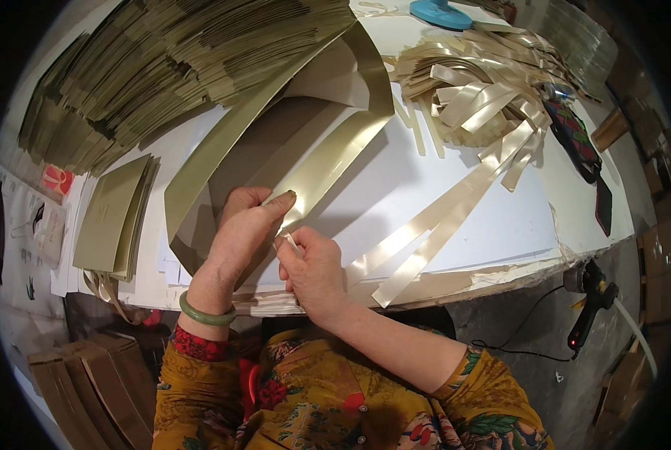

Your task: Attaching ribbon handles to paper gift bags using a hot glue gun.

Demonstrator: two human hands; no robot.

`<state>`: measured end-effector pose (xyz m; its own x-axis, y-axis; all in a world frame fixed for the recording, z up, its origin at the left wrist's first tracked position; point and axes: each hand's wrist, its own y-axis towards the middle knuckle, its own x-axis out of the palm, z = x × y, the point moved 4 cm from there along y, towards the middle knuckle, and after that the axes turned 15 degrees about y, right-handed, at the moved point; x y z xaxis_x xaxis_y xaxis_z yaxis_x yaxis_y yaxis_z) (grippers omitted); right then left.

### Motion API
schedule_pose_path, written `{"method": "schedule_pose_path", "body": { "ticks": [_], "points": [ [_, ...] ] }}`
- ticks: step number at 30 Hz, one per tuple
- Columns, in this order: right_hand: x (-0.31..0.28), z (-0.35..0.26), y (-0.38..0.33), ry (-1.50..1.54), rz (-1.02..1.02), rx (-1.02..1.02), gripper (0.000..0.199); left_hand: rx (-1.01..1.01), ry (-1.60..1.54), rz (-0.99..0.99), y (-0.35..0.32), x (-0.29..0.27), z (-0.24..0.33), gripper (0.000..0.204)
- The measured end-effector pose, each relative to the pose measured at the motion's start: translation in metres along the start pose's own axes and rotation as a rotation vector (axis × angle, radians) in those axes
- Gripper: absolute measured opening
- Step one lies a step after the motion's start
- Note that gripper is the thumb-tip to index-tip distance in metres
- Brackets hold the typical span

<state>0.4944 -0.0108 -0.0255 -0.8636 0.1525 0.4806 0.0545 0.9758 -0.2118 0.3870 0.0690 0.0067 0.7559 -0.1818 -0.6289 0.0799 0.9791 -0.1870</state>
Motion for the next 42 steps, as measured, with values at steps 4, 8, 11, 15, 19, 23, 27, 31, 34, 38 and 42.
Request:
{"method": "schedule_pose_path", "body": {
  "ticks": [4, 8, 11, 15, 19, 23, 27, 31, 34, 38, 42],
  "points": [
    [-0.004, 0.002, 0.003, 0.027, -0.045, 0.027, 0.029, 0.035, -0.001, -0.007, -0.003, -0.001, 0.003, 0.032],
    [-0.008, -0.002, 0.0, 0.023, -0.049, 0.042, 0.027, 0.019, 0.062, -0.06, -0.009, 0.0, 0.013, 0.033],
    [-0.012, 0.0, 0.002, -0.004, -0.062, -0.011, 0.026, 0.029, 0.057, -0.143, -0.01, 0.001, 0.013, 0.034],
    [-0.013, 0.0, 0.002, -0.108, -0.088, -0.074, 0.026, 0.03, 0.035, -0.117, -0.008, 0.006, 0.008, 0.033],
    [-0.007, -0.009, 0.002, -0.037, -0.074, 0.05, 0.027, 0.049, 0.002, -0.026, -0.005, 0.001, 0.008, 0.034],
    [-0.012, -0.014, 0.006, 0.005, -0.066, 0.037, 0.028, 0.137, 0.203, -0.02, -0.01, -0.004, 0.034, 0.039],
    [-0.015, -0.01, 0.006, -0.026, 0.011, 0.11, 0.026, 0.224, 0.259, 0.009, -0.01, -0.004, 0.036, 0.041],
    [-0.011, -0.004, 0.004, 0.013, -0.174, 0.085, 0.027, 0.099, 0.126, -0.065, -0.013, -0.009, 0.018, 0.03],
    [-0.017, 0.005, 0.005, 0.07, -0.253, 0.084, 0.026, 0.027, 0.007, -0.13, -0.016, -0.004, 0.016, 0.026],
    [-0.016, 0.006, 0.007, 0.063, -0.235, 0.069, 0.024, -0.086, -0.127, -0.199, -0.014, -0.001, 0.011, 0.025],
    [-0.014, 0.006, 0.013, 0.035, -0.223, 0.094, 0.024, -0.052, -0.053, -0.221, -0.018, -0.007, 0.02, 0.024]
  ]
}}
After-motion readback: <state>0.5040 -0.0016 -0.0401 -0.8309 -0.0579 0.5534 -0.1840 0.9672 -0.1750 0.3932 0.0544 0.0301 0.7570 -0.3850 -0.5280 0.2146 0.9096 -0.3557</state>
